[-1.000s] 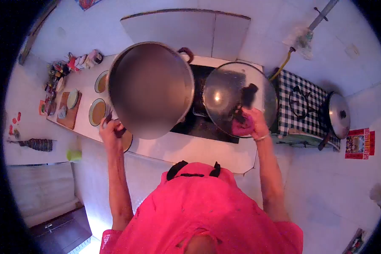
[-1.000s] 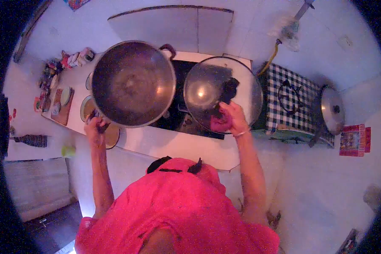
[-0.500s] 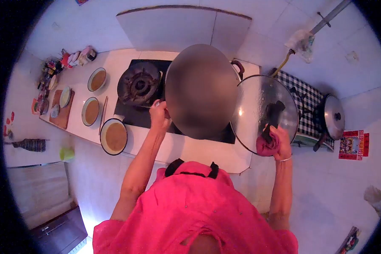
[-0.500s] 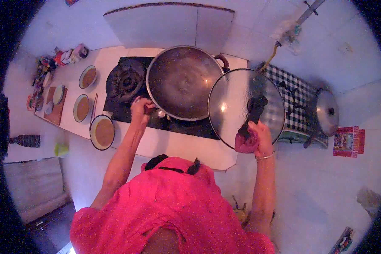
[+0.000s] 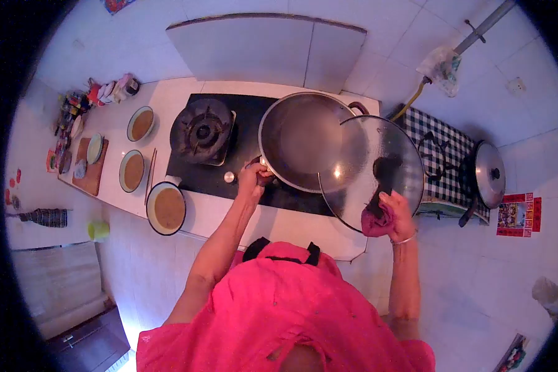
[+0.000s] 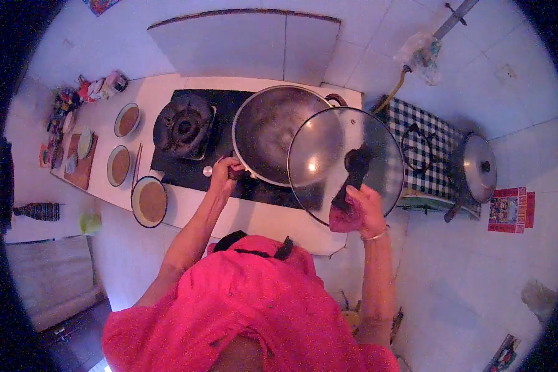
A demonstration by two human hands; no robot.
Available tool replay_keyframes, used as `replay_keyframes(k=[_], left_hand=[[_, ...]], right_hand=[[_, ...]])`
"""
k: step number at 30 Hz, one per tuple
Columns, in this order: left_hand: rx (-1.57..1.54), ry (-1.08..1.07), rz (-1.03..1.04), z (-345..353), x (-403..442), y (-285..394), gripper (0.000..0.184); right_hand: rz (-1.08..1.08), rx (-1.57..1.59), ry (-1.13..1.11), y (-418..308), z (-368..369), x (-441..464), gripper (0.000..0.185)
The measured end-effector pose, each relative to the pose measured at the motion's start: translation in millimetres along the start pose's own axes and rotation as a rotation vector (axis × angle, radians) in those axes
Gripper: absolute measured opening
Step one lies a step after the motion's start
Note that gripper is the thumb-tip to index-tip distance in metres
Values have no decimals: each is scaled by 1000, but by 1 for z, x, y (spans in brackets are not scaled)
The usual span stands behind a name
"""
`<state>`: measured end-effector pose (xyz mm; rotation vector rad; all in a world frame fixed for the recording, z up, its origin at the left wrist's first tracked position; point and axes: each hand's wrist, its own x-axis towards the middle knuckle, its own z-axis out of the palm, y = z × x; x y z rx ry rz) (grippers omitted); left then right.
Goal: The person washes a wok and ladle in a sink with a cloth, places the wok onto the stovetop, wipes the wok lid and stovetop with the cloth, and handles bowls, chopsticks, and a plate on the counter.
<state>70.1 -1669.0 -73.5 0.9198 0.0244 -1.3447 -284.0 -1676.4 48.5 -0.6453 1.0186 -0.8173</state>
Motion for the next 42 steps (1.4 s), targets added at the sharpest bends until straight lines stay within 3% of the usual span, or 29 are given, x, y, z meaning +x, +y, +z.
replay_keyframes(k=[7, 10, 16, 19, 22, 25, 28, 31, 35, 38, 42], left_hand=[[13, -92, -55, -20, 13, -2, 16], [69, 0, -36, -35, 19, 0, 9], [316, 109, -33, -39, 15, 6, 31], [475, 61, -80, -42, 22, 11, 41], [700, 75, -83, -35, 18, 21, 39], [1072, 223, 215, -20, 13, 29, 35], [1423, 140, 1020, 1, 2, 48, 32], [1172, -72, 704, 54, -3, 48, 28], [1240, -369, 364, 99, 15, 25, 27], [1365, -351, 287, 138, 19, 9, 40], [1817, -403, 412, 151, 39, -22, 57]], right_hand=[[36, -15, -24, -2, 36, 19, 13], [50, -56, -70, 13, 40, 41, 13], [64, -75, -160, 28, 66, 70, 13], [64, -69, -163, 42, 69, 88, 11], [53, -111, -167, 43, 78, 96, 11], [85, -145, -169, 47, 78, 108, 11], [28, -137, -159, 59, 80, 124, 14], [83, -64, -167, 45, 100, 122, 14], [55, -143, -196, 55, 97, 142, 17], [13, -300, -195, 52, 81, 144, 25], [22, -203, -131, 30, 50, 105, 37]])
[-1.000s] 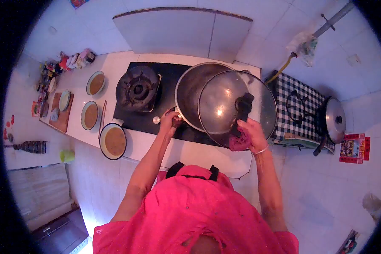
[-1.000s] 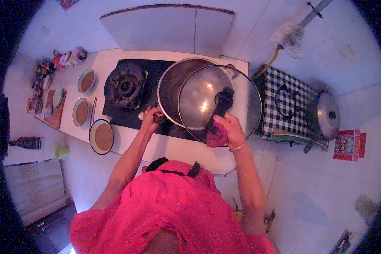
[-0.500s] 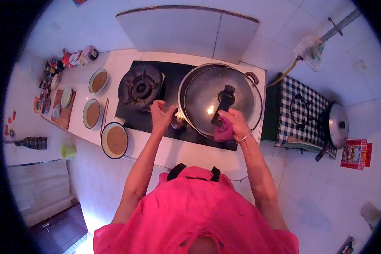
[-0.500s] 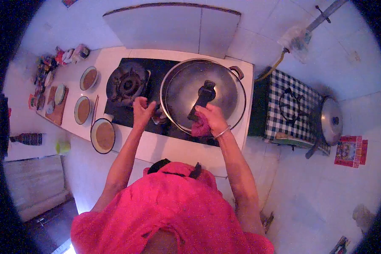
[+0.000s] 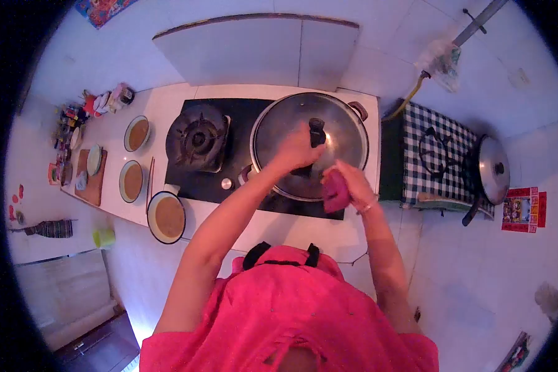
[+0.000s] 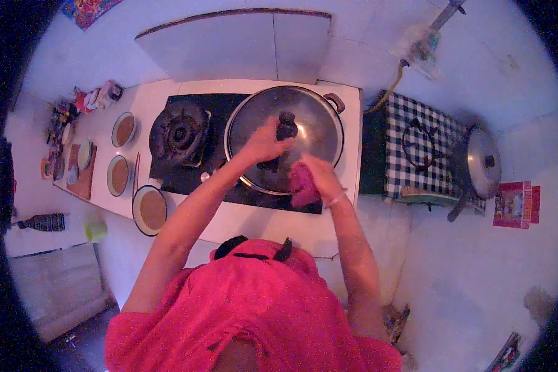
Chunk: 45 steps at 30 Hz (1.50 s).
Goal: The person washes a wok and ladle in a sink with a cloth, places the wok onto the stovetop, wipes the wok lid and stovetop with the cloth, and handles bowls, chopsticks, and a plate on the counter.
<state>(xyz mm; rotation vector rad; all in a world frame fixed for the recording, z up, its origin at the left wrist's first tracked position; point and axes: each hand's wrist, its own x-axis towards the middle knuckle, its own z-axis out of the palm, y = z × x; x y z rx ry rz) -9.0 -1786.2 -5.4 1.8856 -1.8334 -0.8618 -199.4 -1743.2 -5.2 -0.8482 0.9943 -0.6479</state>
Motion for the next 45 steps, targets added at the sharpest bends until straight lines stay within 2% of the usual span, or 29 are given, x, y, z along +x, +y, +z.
replay_keyframes(k=[1, 3, 6, 9, 12, 16, 19, 21, 22, 23, 24, 25, 26, 28, 31, 32, 35, 36, 38, 39, 41, 42, 44, 45], left_hand=[[48, -44, -45, -4, 0, 15, 57], [144, -131, -136, -12, -1, 40, 60], [71, -68, -125, 4, 14, 25, 60], [-39, 8, -12, 5, 5, 7, 62], [-99, 112, 122, -7, 9, -11, 72], [-713, -104, -96, -60, -3, 4, 70], [-1185, -237, -128, -78, -20, 3, 66], [-1463, -311, -73, -82, -35, 1, 59], [-1453, -341, -53, -87, -44, 1, 49], [-1297, -234, 155, -79, -41, -13, 45], [-1140, -121, 348, -57, -37, -37, 41], [-1294, -157, 68, -69, -53, -12, 32], [-1465, -143, -227, -81, -69, 14, 25], [-1263, -154, -57, -95, -88, 29, 28], [-1452, -556, 130, -81, -78, 12, 28], [-1717, -927, 239, -53, -56, -36, 25], [-1986, -1179, 312, -40, -54, -53, 29], [-1980, -929, 164, -47, -74, -51, 30], [-1869, -598, 64, -60, -87, -46, 35], [-1785, -515, 103, -64, -87, -44, 39], [-1580, -351, 150, -59, -79, -53, 46], [-1458, -269, 158, -44, -68, -70, 49], [-1385, -412, -169, -39, -63, -65, 59], [-1388, -464, -94, -51, -73, -42, 60]], right_hand=[[22, 45, 3, -3, -12, -12, 39], [17, 186, 153, 6, -40, -32, 43], [-92, 713, 97, 8, -64, -73, 46], [-188, 744, 282, 23, -75, -98, 46], [-314, 699, 261, 19, -82, -106, 44], [-460, 705, 251, -28, -61, -105, 46], [-572, 571, 271, -72, -20, -92, 44], [-511, 128, 292, -89, 15, -88, 47], [-602, -185, 212, -83, 31, -84, 50], [-683, -501, 131, -77, 47, -80, 52], [-824, -634, -1, -80, 66, -76, 54], [-963, -766, -137, -83, 81, -73, 56], [-1057, -758, -155, -84, 86, -64, 55], [-1246, -737, -192, -90, 89, -37, 54], [-1237, -908, 83, -121, 78, 5, 52], [-1236, -916, 169, -121, 69, 19, 54], [-919, -969, 355, -70, 37, 23, 53], [-838, -846, 224, -55, 43, 4, 54], [-854, -817, 79, -16, 62, -47, 54], [-953, -912, 62, -7, 76, -63, 54], [-953, -777, -99, -61, 111, -102, 54], [-1051, -753, -104, -85, 119, -106, 54], [-1213, -711, -80, -125, 125, -83, 53], [-1275, -696, -51, -141, 124, -65, 52]])
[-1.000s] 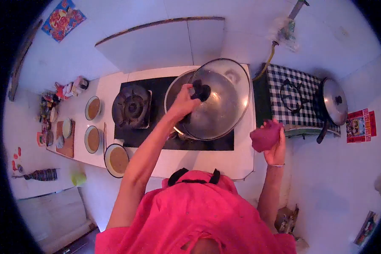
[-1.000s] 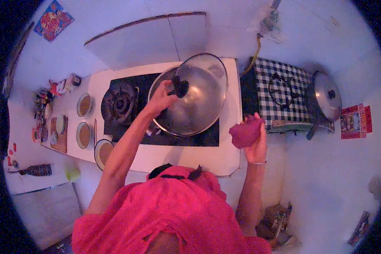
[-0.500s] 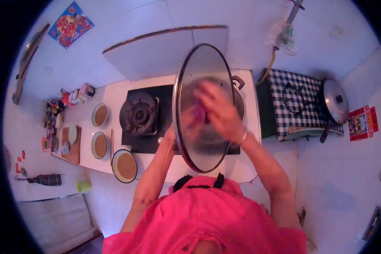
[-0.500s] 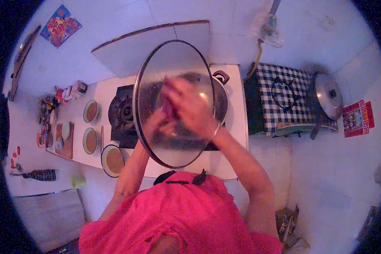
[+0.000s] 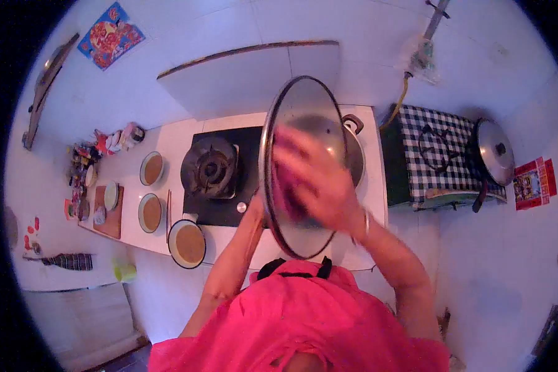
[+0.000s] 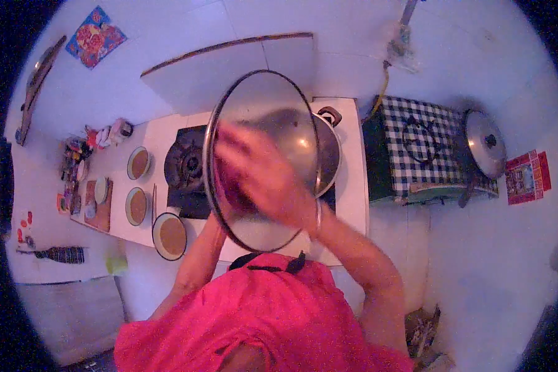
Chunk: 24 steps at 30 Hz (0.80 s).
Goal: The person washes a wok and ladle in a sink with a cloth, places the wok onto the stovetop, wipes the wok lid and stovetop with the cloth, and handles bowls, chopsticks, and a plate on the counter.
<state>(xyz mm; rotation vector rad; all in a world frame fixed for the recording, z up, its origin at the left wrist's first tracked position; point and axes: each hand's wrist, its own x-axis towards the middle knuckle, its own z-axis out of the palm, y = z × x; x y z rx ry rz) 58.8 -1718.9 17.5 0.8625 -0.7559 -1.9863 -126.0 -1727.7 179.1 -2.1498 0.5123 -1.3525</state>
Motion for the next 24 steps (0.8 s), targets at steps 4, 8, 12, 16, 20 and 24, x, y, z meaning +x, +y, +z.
replay_keyframes(k=[4, 8, 12, 16, 20, 24], left_hand=[[-157, 19, 75, 53, -26, 6, 43], [-223, 91, 94, 44, -31, 13, 30], [32, 245, 114, 26, -23, 17, 35], [-185, 314, 104, 28, -15, 6, 36], [-183, 94, 139, 30, -31, -10, 39], [-402, -80, 41, 30, -27, -6, 35]], right_hand=[[115, -433, 161, 91, -21, 10, 41], [866, 222, 82, 92, -8, -79, 36], [230, -44, -250, -19, 17, -81, 43], [-18, -10, -187, 2, 16, -1, 54], [178, -210, -34, 63, -1, 26, 52], [422, -359, 136, 72, -12, 3, 47]])
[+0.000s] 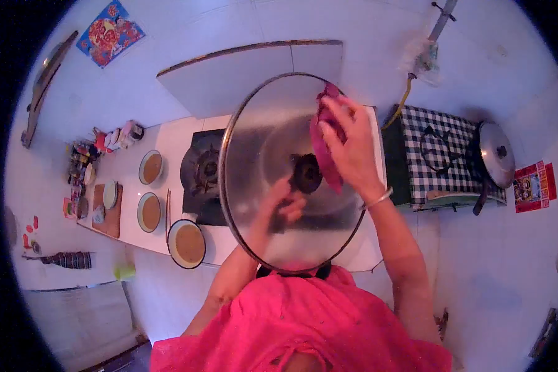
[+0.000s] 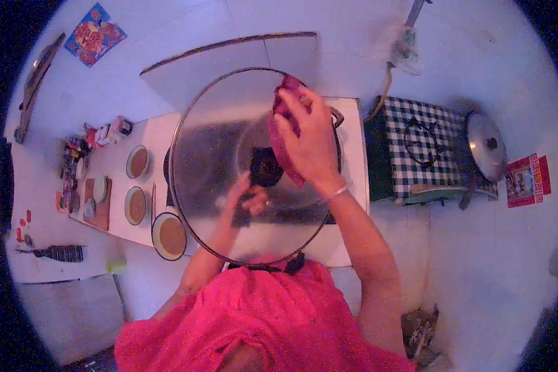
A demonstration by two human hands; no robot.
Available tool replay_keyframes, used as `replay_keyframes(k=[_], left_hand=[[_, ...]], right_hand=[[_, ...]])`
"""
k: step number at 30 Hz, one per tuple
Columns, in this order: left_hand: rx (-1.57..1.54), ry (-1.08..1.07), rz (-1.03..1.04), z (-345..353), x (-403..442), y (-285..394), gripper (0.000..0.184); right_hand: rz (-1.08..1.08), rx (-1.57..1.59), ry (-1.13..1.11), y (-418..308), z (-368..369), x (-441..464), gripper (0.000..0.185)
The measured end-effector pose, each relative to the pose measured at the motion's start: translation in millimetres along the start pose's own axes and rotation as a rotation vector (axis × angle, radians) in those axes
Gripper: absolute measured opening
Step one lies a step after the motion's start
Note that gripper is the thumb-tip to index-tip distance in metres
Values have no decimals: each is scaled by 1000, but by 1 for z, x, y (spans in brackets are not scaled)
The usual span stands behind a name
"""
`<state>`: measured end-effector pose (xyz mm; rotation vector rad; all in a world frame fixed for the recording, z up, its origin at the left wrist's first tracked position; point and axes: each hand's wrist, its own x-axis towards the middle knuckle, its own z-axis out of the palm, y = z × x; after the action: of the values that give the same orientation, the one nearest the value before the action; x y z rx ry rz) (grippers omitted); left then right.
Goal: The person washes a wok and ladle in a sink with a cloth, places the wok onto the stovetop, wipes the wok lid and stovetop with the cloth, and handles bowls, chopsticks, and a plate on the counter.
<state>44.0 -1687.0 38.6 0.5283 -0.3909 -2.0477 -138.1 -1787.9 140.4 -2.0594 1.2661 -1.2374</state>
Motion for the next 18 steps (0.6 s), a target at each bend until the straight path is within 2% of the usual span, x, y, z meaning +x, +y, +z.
replay_keyframes(k=[3, 6, 8, 9, 11, 12, 14, 15, 17, 18], left_hand=[[-79, -146, -11, 4, 1, 6, 41], [806, -19, 443, 10, -3, 1, 37], [709, 41, 434, 9, -7, 1, 36], [317, 51, 274, 7, -10, 3, 36], [-50, 66, 109, 7, -13, 6, 38], [-27, 73, 107, 9, -12, 9, 39], [21, 88, 103, 12, -9, 14, 40], [40, 104, 52, 8, -5, 13, 34], [86, 119, -13, -2, 2, 8, 31], [111, 118, -26, -4, 4, 6, 32]], right_hand=[[-18, 155, -19, -24, 19, -28, 44], [-314, 273, -242, -61, 15, -65, 38], [-509, 367, -461, -70, 2, -79, 33], [-512, 321, -460, -61, -1, -83, 33], [-518, 230, -458, -28, -4, -98, 31], [-144, 517, -486, -1, 3, -99, 32], [98, 456, -306, 34, 12, -75, 33], [-39, 116, -108, 43, 13, -59, 32], [-66, 112, 132, 27, 29, -23, 36], [-100, 147, 156, 7, 34, -12, 37]])
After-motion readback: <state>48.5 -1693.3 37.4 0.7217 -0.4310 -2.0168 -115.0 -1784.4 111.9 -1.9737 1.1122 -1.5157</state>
